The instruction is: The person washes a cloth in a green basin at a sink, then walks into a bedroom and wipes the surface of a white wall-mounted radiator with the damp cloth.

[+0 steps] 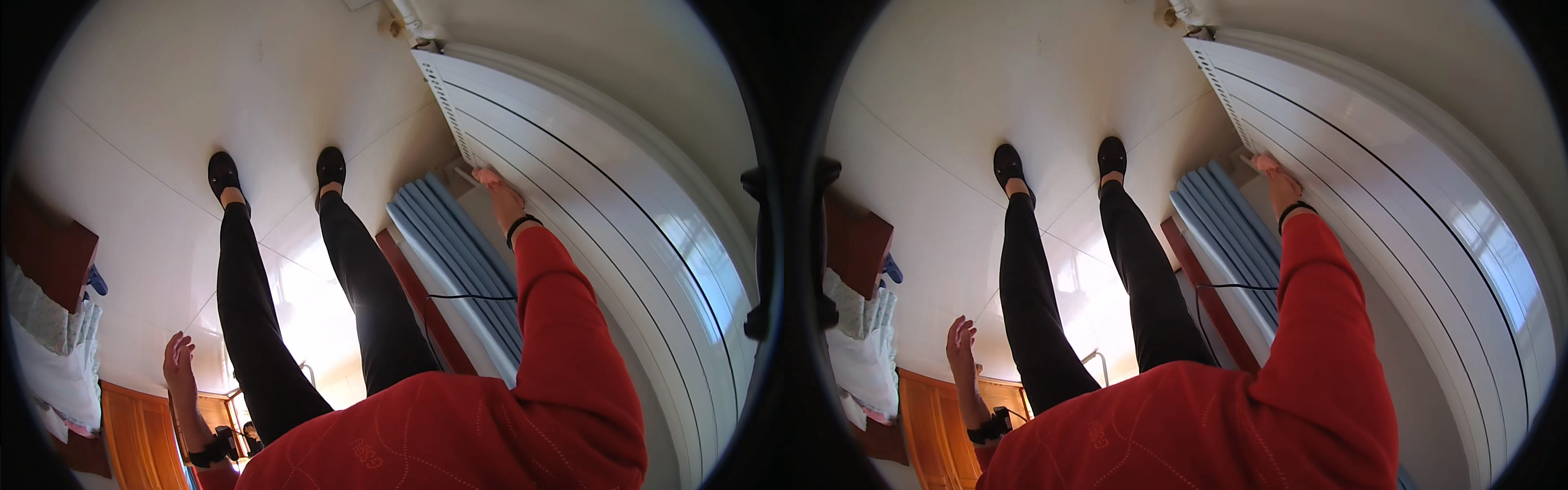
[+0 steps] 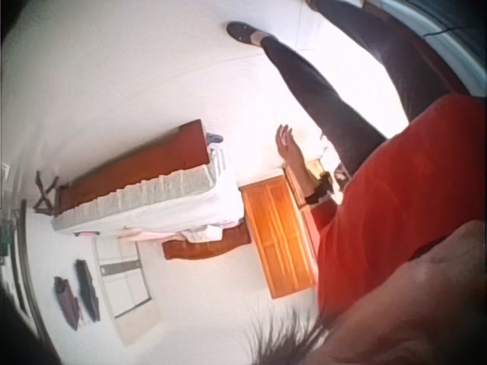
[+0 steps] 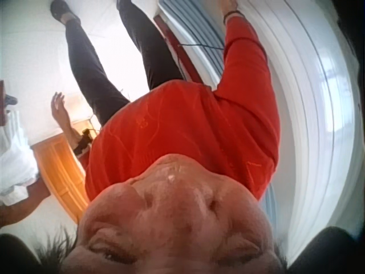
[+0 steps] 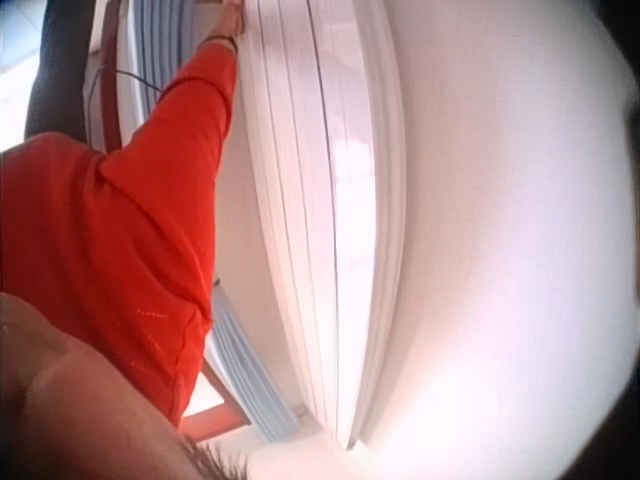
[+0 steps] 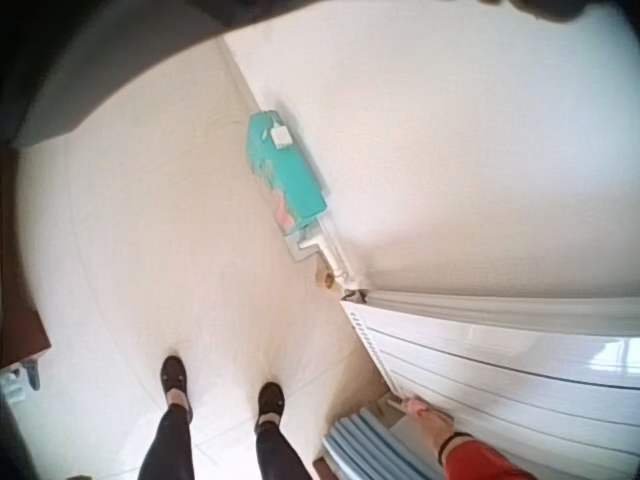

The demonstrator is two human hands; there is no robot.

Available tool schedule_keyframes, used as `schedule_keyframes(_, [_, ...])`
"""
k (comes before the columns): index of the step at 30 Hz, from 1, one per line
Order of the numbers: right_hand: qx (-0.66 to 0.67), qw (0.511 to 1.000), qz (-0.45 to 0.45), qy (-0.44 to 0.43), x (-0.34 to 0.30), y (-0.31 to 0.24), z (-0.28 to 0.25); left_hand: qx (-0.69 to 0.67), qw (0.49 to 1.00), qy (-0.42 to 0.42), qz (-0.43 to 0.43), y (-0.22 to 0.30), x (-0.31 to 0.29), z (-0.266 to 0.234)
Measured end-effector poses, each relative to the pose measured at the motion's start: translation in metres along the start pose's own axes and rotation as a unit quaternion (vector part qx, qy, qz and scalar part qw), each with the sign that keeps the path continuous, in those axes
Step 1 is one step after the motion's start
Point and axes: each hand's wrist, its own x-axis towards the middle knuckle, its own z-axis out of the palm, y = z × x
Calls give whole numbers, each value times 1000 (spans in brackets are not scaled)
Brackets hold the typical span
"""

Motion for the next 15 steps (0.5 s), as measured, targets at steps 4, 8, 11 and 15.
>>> schedule_keyframes(4, [-116,976,135,128,-45,21,3,-30,999,3,23,10,-3,14])
schedule_keyframes(8, [514,769,91,369,-95,83,-6,-14,999,-2,34,16,-8,24])
schedule_keyframes(11, [893,187,-73,402,-125,139,-28,32,997,-10,75,23,-15,27])
schedule_keyframes(15, [853,213,-40,474,-169,178,-39,1,996,0,93,36,-24,22])
